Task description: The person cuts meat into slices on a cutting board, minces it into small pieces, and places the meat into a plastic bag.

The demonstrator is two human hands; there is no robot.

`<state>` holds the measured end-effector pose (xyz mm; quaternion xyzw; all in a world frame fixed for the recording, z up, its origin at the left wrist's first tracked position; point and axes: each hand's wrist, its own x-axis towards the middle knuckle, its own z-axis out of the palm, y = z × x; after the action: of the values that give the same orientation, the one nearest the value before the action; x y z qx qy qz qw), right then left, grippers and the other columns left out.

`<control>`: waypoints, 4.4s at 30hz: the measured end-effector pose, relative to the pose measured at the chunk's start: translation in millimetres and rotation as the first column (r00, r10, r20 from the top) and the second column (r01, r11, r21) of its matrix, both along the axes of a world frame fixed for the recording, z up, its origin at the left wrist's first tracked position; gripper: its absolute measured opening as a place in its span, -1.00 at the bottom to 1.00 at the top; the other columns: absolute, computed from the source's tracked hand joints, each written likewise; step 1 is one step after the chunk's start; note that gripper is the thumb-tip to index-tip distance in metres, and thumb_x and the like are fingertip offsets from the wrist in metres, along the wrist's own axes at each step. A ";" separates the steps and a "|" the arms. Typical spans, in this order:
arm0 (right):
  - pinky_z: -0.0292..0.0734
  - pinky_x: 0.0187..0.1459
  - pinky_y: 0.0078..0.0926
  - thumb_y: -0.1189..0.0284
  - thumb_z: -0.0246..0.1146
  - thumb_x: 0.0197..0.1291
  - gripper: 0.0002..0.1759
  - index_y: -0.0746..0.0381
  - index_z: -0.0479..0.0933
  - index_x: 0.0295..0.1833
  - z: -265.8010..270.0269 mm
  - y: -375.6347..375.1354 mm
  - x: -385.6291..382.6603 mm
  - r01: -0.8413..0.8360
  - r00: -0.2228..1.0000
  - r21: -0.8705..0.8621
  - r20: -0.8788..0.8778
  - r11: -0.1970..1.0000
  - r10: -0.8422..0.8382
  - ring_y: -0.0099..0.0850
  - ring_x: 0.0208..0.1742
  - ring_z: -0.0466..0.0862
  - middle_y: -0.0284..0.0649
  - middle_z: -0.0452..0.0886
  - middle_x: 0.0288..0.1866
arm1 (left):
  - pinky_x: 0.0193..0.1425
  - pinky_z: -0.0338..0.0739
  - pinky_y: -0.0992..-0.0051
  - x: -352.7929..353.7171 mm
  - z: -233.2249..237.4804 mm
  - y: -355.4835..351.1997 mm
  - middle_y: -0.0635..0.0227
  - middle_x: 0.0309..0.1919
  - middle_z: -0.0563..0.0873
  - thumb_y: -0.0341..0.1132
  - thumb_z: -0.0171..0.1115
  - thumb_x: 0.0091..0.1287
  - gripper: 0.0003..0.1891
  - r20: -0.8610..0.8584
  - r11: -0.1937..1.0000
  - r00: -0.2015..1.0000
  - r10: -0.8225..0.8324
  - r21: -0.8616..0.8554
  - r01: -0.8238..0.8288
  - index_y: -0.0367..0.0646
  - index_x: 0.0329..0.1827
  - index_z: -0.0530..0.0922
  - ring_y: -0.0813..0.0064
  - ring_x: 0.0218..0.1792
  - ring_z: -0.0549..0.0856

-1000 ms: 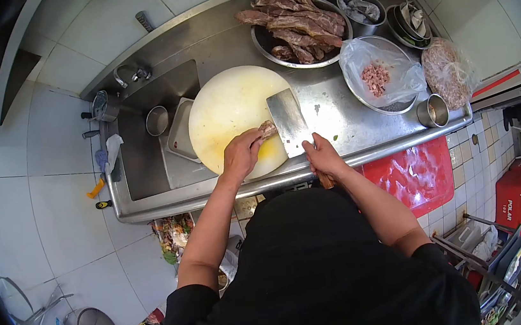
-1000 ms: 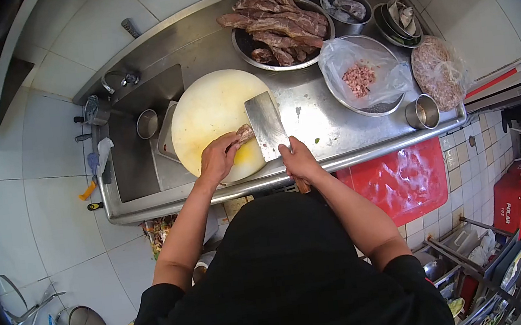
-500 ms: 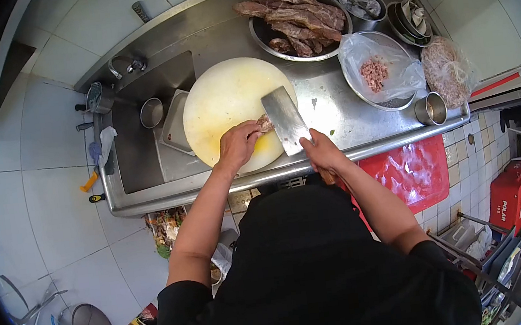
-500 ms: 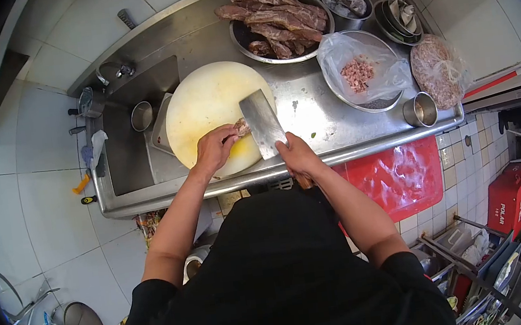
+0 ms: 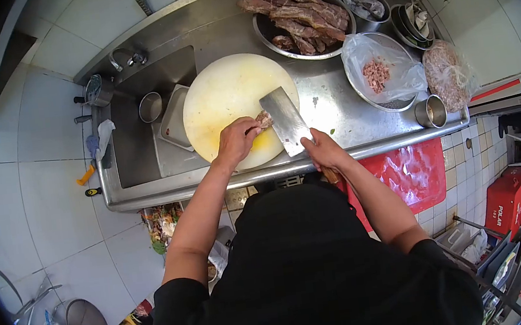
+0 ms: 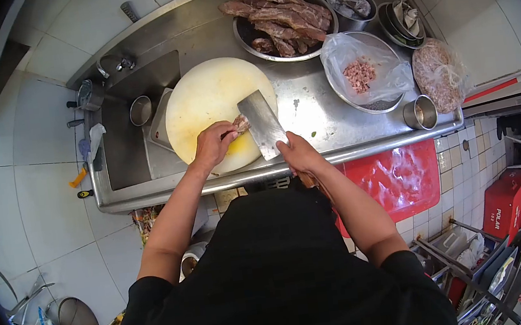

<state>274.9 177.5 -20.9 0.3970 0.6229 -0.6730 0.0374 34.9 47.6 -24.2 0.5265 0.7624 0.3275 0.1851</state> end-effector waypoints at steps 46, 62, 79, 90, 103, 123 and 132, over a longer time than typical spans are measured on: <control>0.39 -0.69 -0.40 0.26 0.11 0.61 -0.67 0.37 0.40 0.09 12.1 -6.2 -15.7 -0.162 0.987 -0.023 0.010 0.987 0.162 -0.48 -0.75 0.43 -0.27 0.43 -0.62 | 0.04 0.70 0.33 26.0 -21.5 -34.3 0.11 -0.11 0.82 -0.43 0.42 0.33 -0.84 0.111 0.943 0.941 0.319 0.063 -0.327 -0.26 -0.07 0.77 0.15 -0.13 0.81; 0.42 -0.68 -0.42 0.24 0.07 0.62 -0.64 0.39 0.39 0.12 19.5 -9.6 -24.2 -0.153 0.987 -0.088 0.042 0.984 0.157 -0.51 -0.72 0.44 -0.29 0.43 -0.58 | -0.04 0.68 0.38 35.5 -48.3 -42.6 0.22 -0.18 0.77 -0.39 0.45 0.34 -0.85 0.163 0.885 0.898 0.408 0.172 -0.433 -0.18 -0.08 0.82 0.27 -0.24 0.77; 0.51 -0.58 -0.31 0.20 0.10 0.60 -0.62 0.38 0.39 0.05 4.8 -33.4 -43.3 -0.214 0.975 0.097 0.088 0.972 0.206 -0.38 -0.68 0.55 -0.16 0.52 -0.55 | -0.06 0.69 0.42 35.5 -26.6 -70.4 0.19 -0.18 0.80 -0.41 0.47 0.31 -0.84 0.210 0.884 0.869 0.448 0.045 -0.466 -0.28 -0.10 0.76 0.38 -0.26 0.80; 0.40 -0.66 -0.35 0.22 0.09 0.62 -0.64 0.36 0.40 0.10 12.1 -8.7 -26.6 -0.403 0.912 0.073 0.109 0.912 0.394 -0.46 -0.73 0.45 -0.20 0.47 -0.59 | -0.04 0.69 0.40 22.3 -16.6 -72.0 0.16 -0.16 0.79 -0.45 0.42 0.34 -0.84 0.198 0.951 0.935 0.294 0.038 -0.307 -0.27 -0.06 0.74 0.30 -0.21 0.80; 0.58 -0.05 -0.08 0.16 0.15 0.56 -0.56 0.40 0.45 0.08 -7.2 -30.7 -34.3 -0.345 0.938 0.269 0.125 0.899 0.323 0.07 -0.16 0.74 0.21 0.68 -0.22 | -0.07 0.67 0.41 24.0 -22.8 -69.8 0.18 -0.22 0.80 -0.44 0.42 0.36 -0.87 0.192 0.911 0.891 0.412 -0.060 -0.409 -0.28 -0.09 0.75 0.35 -0.25 0.80; 0.58 0.07 0.16 0.27 0.14 0.53 -0.63 0.43 0.39 0.09 30.8 -51.9 -84.2 -0.465 0.885 0.432 0.261 0.773 0.386 0.32 -0.03 0.71 0.38 0.69 -0.17 | -0.13 0.67 0.42 17.4 -21.1 -79.1 0.20 -0.30 0.80 -0.42 0.47 0.28 -0.84 0.289 0.855 0.805 0.518 -0.146 -0.498 -0.27 -0.13 0.76 0.41 -0.33 0.76; 0.64 -0.08 0.17 0.48 0.08 0.49 -0.81 0.42 0.33 0.00 46.6 -84.8 -90.8 -0.570 0.814 0.536 0.267 0.623 0.516 0.27 -0.19 0.75 0.28 0.69 -0.35 | -0.12 0.72 0.49 18.0 -5.4 -89.8 0.25 -0.35 0.85 -0.37 0.50 0.26 -0.80 0.354 0.770 0.687 0.634 -0.217 -0.599 -0.32 -0.15 0.76 0.54 -0.31 0.82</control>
<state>184.1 92.7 25.8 0.2104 0.8888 -0.3822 0.1399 52.9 -42.2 -29.6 0.1508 0.8517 0.4404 0.2406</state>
